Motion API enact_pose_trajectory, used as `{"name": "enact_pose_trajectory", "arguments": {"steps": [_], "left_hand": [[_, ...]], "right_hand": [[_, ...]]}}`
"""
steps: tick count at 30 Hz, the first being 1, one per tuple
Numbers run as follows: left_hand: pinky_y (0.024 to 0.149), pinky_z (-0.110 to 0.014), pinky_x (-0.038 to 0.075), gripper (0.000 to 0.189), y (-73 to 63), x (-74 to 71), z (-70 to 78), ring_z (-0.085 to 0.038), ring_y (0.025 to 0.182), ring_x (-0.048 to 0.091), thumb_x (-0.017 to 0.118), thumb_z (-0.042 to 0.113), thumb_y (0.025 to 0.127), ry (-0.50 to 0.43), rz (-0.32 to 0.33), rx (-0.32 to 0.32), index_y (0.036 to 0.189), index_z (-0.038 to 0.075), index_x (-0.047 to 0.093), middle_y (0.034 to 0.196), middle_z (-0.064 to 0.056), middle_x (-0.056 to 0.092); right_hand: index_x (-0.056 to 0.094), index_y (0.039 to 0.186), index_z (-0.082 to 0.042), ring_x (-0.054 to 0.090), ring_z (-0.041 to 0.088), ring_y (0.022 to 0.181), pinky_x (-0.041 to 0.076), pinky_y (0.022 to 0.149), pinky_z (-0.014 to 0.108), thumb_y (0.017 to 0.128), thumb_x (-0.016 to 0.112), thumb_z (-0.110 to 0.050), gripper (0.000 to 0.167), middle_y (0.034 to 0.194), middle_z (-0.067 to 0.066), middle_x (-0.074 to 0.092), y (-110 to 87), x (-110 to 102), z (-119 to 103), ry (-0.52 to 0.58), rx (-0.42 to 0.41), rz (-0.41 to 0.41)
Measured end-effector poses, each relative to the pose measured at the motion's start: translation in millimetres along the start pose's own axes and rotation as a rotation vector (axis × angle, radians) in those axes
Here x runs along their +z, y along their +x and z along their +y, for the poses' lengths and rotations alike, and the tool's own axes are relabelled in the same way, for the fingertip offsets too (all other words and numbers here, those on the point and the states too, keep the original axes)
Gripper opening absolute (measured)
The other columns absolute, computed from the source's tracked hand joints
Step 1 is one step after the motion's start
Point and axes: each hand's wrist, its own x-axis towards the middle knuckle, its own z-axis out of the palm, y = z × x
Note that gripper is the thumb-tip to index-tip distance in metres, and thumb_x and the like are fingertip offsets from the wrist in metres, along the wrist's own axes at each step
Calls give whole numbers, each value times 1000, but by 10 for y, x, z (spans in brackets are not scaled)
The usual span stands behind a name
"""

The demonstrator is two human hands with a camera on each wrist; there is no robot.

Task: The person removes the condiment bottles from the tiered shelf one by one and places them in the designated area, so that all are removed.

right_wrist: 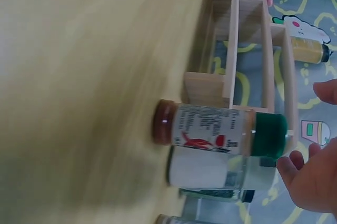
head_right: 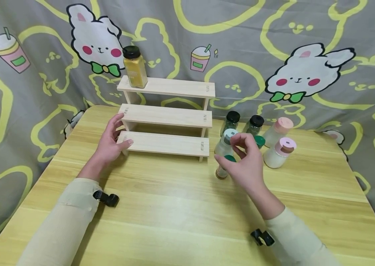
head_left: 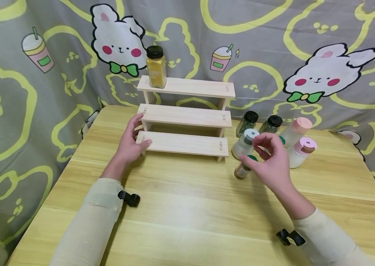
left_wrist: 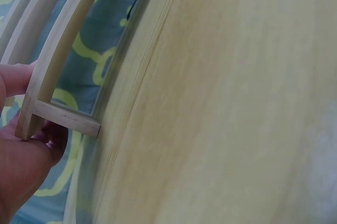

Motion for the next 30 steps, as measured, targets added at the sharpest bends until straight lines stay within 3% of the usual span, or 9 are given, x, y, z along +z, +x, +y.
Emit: {"name": "enact_pose_trajectory", "arguments": {"steps": [8,19,30], "left_hand": [[102,-55,38,85,-7,-1,-22,-46,131,39,61,-21,84,-9,-1,6,155,11,29,148,-25,33],[100,-53,40,85,-4,-10,-45,-47,130,39,62,-21,84,-10,-4,15,155,12,29,147,-24,33],[101,-52,40,85,0,3,-31,-45,129,40,63,-21,84,-2,6,10,155,12,30,148,-24,34]], "right_hand": [[55,116,5,56,29,104,51,92,31,68,87,10,58,112,12,57,187,76,-150,13,-48,-5],[53,118,3,56,18,103,51,94,32,72,87,4,57,113,12,55,446,266,-333,16,-73,-46],[49,117,10,55,24,106,47,100,43,74,81,9,55,114,24,54,567,571,-807,66,-33,-77]]}}
